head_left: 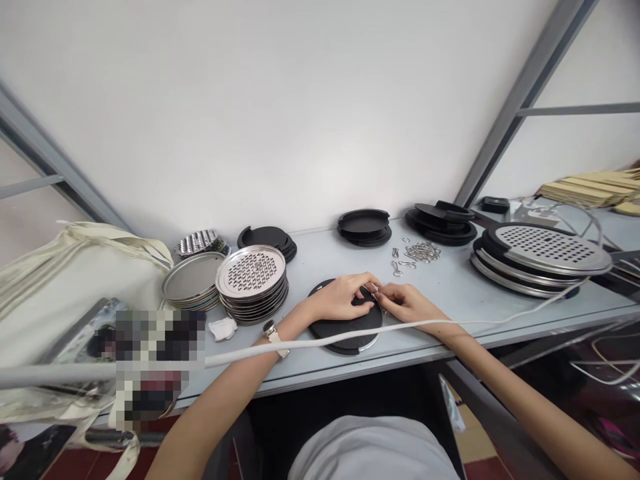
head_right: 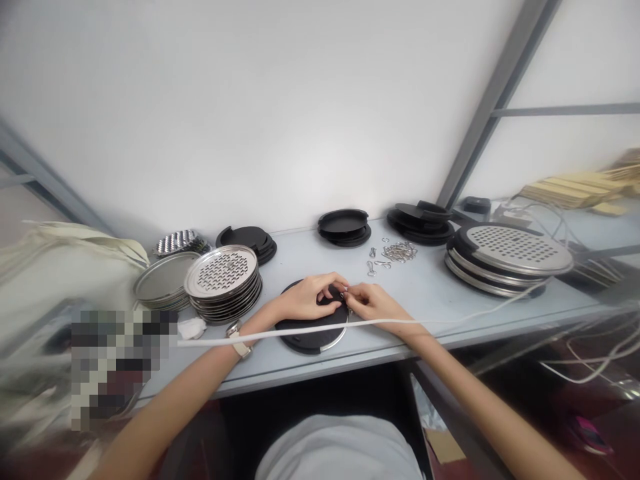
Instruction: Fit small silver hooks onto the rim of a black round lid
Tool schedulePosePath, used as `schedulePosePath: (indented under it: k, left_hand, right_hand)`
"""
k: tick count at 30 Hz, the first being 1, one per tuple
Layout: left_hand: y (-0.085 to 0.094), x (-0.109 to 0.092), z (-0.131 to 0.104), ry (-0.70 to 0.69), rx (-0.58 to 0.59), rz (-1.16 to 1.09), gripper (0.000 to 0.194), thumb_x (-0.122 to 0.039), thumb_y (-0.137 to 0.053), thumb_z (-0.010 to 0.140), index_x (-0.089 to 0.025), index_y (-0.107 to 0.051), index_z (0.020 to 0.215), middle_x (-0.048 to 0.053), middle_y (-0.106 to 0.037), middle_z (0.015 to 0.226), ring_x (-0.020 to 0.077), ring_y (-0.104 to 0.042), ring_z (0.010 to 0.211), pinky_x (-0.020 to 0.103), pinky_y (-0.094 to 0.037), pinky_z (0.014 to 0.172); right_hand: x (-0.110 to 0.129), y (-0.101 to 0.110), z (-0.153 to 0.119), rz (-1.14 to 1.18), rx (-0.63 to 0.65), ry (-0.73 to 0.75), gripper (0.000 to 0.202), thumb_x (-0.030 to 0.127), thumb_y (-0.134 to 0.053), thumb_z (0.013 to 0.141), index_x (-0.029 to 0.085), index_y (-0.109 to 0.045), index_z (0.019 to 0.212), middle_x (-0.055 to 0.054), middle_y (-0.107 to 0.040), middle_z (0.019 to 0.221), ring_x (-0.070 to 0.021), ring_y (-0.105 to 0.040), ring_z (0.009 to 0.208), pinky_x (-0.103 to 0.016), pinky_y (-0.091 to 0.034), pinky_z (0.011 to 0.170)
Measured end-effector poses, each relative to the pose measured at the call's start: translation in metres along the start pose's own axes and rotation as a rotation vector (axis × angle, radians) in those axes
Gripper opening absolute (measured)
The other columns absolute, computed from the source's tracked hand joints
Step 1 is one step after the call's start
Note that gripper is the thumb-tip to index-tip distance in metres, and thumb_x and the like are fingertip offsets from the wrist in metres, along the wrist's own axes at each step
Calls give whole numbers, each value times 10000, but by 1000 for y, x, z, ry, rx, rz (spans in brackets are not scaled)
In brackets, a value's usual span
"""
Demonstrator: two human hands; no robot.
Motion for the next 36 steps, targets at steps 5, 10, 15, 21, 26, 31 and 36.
schedulePosePath:
  k: [5, 10, 15, 21, 26, 31, 36]
  left_hand:
    - [0, 1, 0, -3, -5, 8, 405, -141, -562, 767, -193, -456, 1154, 47, -605, 1069, 98, -559, 754, 228, -468, 704]
    - [0, 3, 1, 16, -4, 2, 418, -141, -565, 765, -202, -448, 1161, 39, -610, 1054, 100, -549, 744, 228, -468, 688]
    - [1, 3, 1, 18, -11, -16, 429, -143, -571, 760, -200, -446, 1167, 39, -618, 1022, 97, -548, 738, 220, -467, 668]
    - [0, 6, 1, 36, -9, -16, 442, -127, -578, 751, -205, -451, 1167, 37, -623, 990, 99, -554, 739, 223, -466, 660]
    - [0, 5, 1, 24, -8, -22, 442, -120, -580, 748, -198, -451, 1164, 40, -629, 995, 96, -558, 743, 217, -466, 662]
    - [1, 5, 1, 40, -14, -30, 426, -111, -564, 760, -203, -452, 1161, 29, -645, 970, 105, -564, 765, 231, -468, 691]
    - [3, 6, 1, 26, -30, -8, 427, -130, -573, 751, -198, -457, 1156, 36, -612, 1019, 98, -538, 731, 232, -468, 676]
  right_hand:
    - [-2, 0, 0, -17, -8, -3, 389, 441, -388, 878, 170, -432, 602, 33, -353, 572, -96, -318, 528, -232, -254, 498]
    - [-2, 1, 0, -35, -15, -14, 358, 417, -391, 873, 170, -446, 620, 31, -371, 578, -99, -333, 536, -235, -268, 506]
    - [-1, 1, 0, -36, -18, -12, 333, 383, -399, 865, 171, -437, 611, 37, -354, 573, -94, -319, 535, -234, -257, 502]
    - [1, 2, 1, -36, -20, -13, 330, 379, -405, 857, 172, -423, 601, 38, -349, 569, -93, -320, 537, -232, -251, 498]
    - [1, 1, 0, -44, -10, -15, 320, 369, -400, 860, 176, -404, 605, 42, -333, 574, -91, -309, 535, -233, -239, 499]
    - [-2, 2, 0, -33, -20, -24, 385, 449, -386, 861, 189, -337, 582, 46, -289, 566, -93, -290, 532, -233, -235, 499]
    - [-1, 2, 1, -20, -13, -15, 406, 491, -359, 878, 187, -355, 609, 39, -304, 582, -98, -304, 545, -234, -249, 507]
Point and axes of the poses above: each hand's wrist, its own z-axis towards the middle knuckle, its own y-axis out of the back of the hand, x = y × z, the point moved 9 cm from there along z, towards the middle knuckle
